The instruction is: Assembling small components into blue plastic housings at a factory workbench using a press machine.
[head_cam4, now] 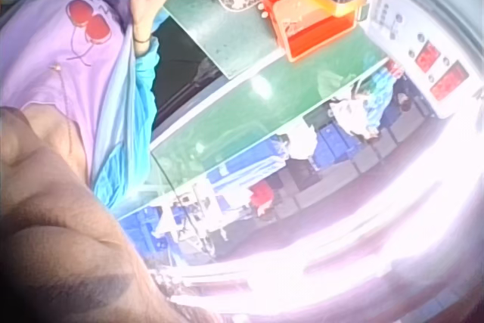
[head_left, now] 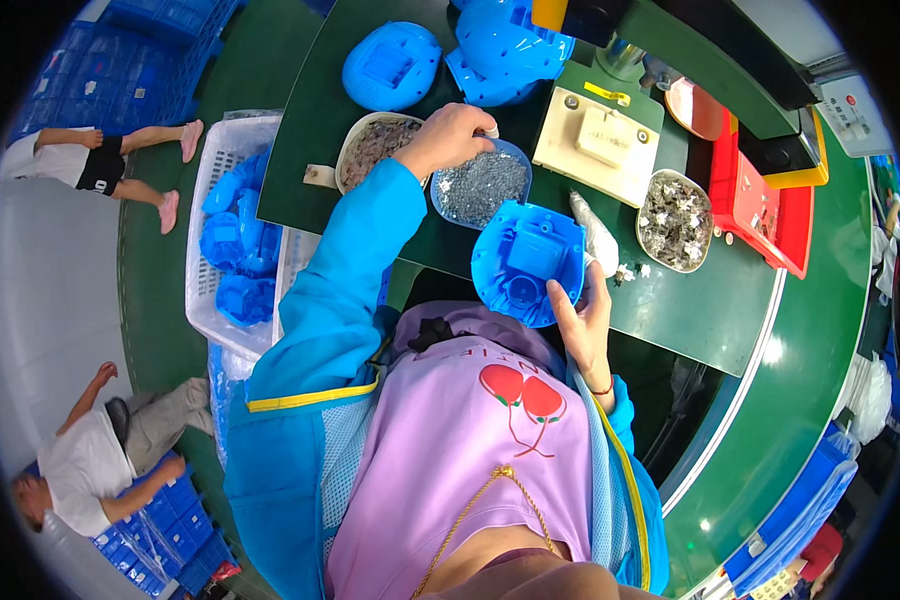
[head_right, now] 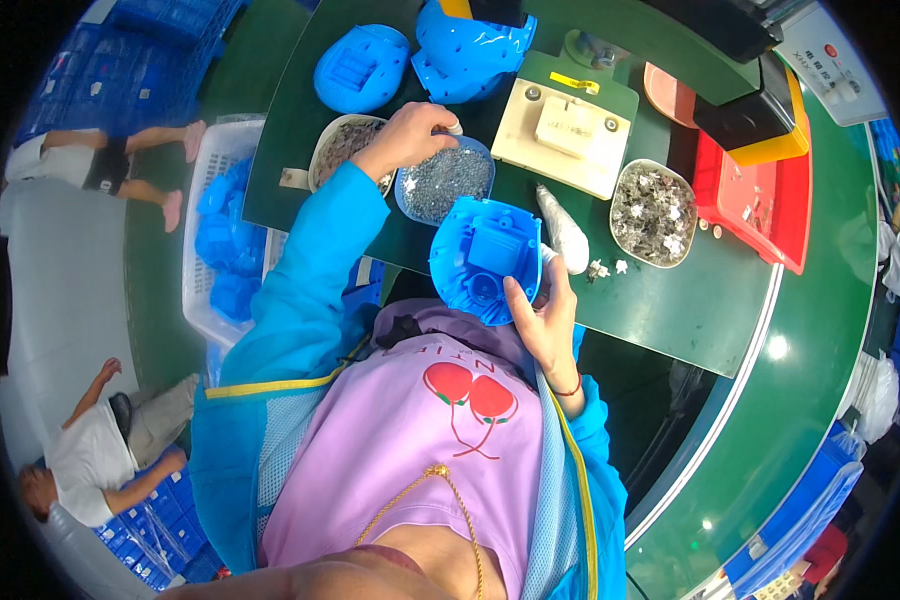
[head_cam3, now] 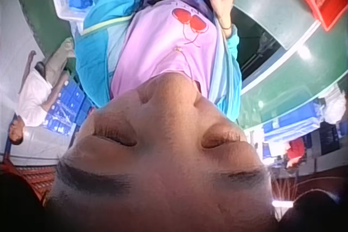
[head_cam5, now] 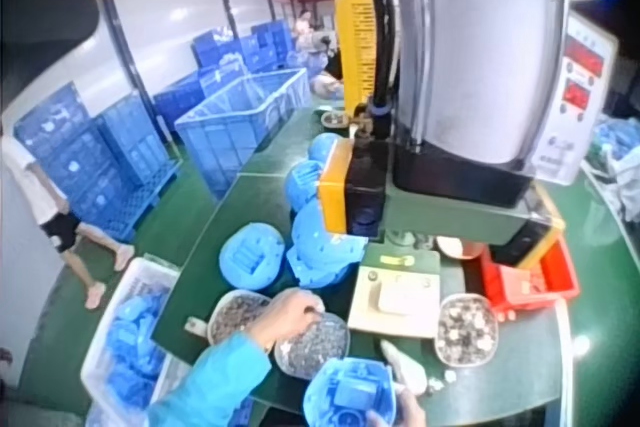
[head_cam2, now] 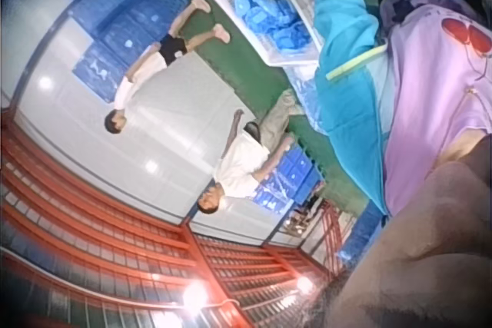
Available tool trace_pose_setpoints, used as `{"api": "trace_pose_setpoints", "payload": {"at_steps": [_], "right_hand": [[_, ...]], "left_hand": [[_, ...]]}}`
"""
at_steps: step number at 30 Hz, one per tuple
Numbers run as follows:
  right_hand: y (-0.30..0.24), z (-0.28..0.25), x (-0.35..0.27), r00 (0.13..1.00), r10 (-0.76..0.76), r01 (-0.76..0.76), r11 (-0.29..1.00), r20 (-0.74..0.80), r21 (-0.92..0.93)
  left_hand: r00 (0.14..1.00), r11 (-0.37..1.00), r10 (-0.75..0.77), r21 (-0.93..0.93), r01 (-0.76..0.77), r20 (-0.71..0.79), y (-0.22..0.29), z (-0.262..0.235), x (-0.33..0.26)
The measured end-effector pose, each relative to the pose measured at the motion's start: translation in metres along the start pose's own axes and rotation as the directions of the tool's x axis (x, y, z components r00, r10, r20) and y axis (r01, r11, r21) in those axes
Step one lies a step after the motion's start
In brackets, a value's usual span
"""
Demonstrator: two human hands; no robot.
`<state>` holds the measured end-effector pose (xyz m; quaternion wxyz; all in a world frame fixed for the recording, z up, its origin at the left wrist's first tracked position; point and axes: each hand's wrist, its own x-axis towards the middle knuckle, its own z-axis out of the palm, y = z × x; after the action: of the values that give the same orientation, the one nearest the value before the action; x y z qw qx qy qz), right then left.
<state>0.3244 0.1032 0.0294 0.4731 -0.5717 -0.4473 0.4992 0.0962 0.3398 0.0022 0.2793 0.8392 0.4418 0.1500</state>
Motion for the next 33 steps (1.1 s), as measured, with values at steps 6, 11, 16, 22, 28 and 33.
{"api": "trace_pose_setpoints", "payload": {"at_steps": [6, 11, 16, 22, 28, 33], "right_hand": [[0.000, -0.002, -0.002, 1.000, -0.012, 0.012, 1.000, 0.004, -0.008], [0.002, -0.002, -0.003, 1.000, -0.014, 0.015, 1.000, 0.006, -0.025], [-0.003, 0.000, -0.004, 1.000, -0.009, 0.009, 1.000, 0.013, -0.002], [0.003, -0.002, -0.003, 0.997, 0.073, -0.072, 0.985, -0.001, 0.156], [-0.003, 0.009, 0.006, 1.000, -0.001, 0.007, 0.973, -0.025, 0.230], [0.004, 0.009, 0.006, 0.994, -0.100, 0.101, 0.995, -0.045, 0.026]], "left_hand": [[0.961, 0.962, 0.208, 0.218, -0.168, -0.180, 0.002, 0.004, -0.009], [0.974, 0.950, 0.142, 0.301, -0.084, -0.175, 0.007, -0.004, -0.018], [0.954, 0.897, 0.228, 0.422, -0.128, -0.194, 0.007, -0.004, -0.025], [0.933, 0.966, 0.040, -0.225, -0.128, -0.358, 0.071, -0.015, -0.053], [0.926, 0.957, 0.118, -0.209, -0.203, -0.359, 0.123, 0.005, -0.073], [0.914, 0.982, 0.141, -0.066, -0.179, -0.379, 0.118, 0.024, -0.070]]}}
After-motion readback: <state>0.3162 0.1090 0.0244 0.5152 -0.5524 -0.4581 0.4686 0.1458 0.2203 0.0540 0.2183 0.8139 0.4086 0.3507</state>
